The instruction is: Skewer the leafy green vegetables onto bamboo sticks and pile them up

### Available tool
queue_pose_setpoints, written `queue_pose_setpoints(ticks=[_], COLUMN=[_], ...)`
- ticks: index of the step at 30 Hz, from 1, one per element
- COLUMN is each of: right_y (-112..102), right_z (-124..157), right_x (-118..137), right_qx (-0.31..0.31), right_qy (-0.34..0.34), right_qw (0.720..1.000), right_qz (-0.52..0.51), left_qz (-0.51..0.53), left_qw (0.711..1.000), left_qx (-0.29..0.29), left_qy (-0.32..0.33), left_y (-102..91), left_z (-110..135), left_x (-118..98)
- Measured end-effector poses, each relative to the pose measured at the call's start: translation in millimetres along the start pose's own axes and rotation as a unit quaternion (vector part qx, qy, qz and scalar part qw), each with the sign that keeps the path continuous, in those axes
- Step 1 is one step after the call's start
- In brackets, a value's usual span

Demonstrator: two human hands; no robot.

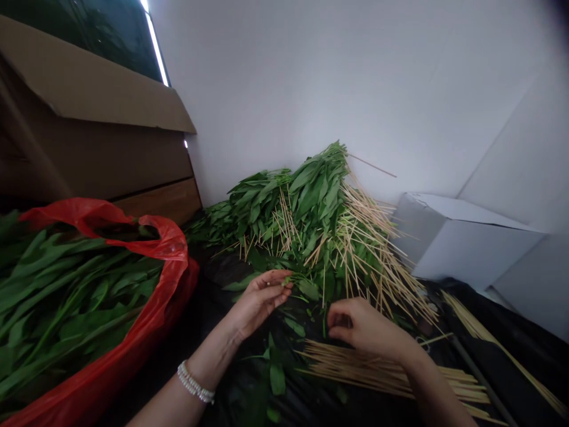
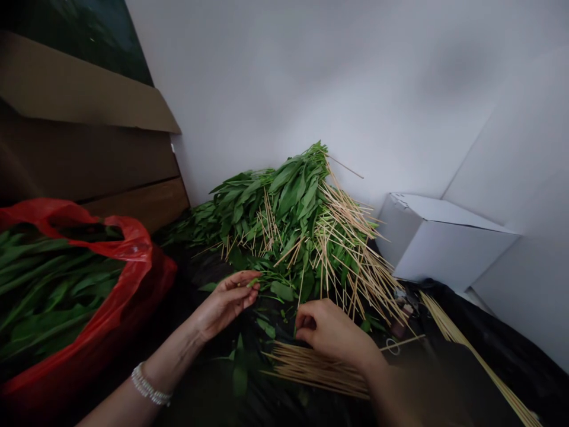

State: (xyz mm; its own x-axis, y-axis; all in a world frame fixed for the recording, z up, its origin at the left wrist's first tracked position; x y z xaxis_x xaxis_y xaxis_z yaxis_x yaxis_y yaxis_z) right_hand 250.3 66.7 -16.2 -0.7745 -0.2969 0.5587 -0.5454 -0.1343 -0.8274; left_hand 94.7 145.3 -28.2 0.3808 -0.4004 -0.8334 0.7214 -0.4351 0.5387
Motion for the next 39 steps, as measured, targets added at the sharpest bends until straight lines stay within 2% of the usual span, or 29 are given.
queue_pose_setpoints(ticks=[4, 7, 11, 17, 22, 28, 33, 39], right_y=[11.6, 20.5, 29.7, 28.2, 16.4, 10.0, -0.2, -1.1], right_z=[0.9, 0.1, -0.1, -2.8, -7.8, -15.7, -10.2, -5.6], right_x=[-0.8, 1.8, 6.1, 14.9, 23.7, 26.1, 22.9, 26.2], right_qx=[0.019, 0.026, 0.039, 0.040, -0.021, -0.127, -0.228, -0.243], right_qy=[0.007, 0.011, 0.007, -0.019, -0.020, -0.044, -0.052, -0.048], right_qw=[0.999, 0.999, 0.997, 0.998, 0.997, 0.986, 0.972, 0.968], right_qz=[0.025, 0.046, 0.060, 0.043, -0.077, -0.096, -0.032, 0.044], left_qz=[-0.022, -0.032, -0.025, -0.023, -0.066, -0.097, -0.154, -0.156], left_qw=[0.998, 0.995, 0.995, 0.997, 0.995, 0.995, 0.987, 0.985], left_qx=[-0.003, -0.028, -0.058, -0.030, -0.035, -0.023, -0.034, -0.052], left_qy=[0.058, 0.087, 0.077, 0.069, 0.062, 0.027, 0.045, 0.048], left_y=[-2.8, -10.2, -17.9, -15.3, -16.0, -10.6, -7.0, -8.3], left_z=[-0.8, -2.5, -3.5, -3.2, -6.6, -8.9, -6.6, -6.1], left_x=[-8.1, -11.4, -13.3, -18.0, -8.1, 11.2, 6.3, 4.0])
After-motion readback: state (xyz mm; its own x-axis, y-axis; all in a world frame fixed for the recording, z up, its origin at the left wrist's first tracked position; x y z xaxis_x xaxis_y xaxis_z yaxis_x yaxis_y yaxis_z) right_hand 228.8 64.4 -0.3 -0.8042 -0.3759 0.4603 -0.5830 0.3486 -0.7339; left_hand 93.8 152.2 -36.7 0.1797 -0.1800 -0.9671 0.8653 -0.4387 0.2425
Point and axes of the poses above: each hand's wrist, its own z-axis away from the middle knuckle, its own y-axis out of the palm, x = y × z, the point moved 9 cm from there along -z, towards the middle knuckle, and after that the axes turned 4 degrees about -y, right-handed, at the moved point
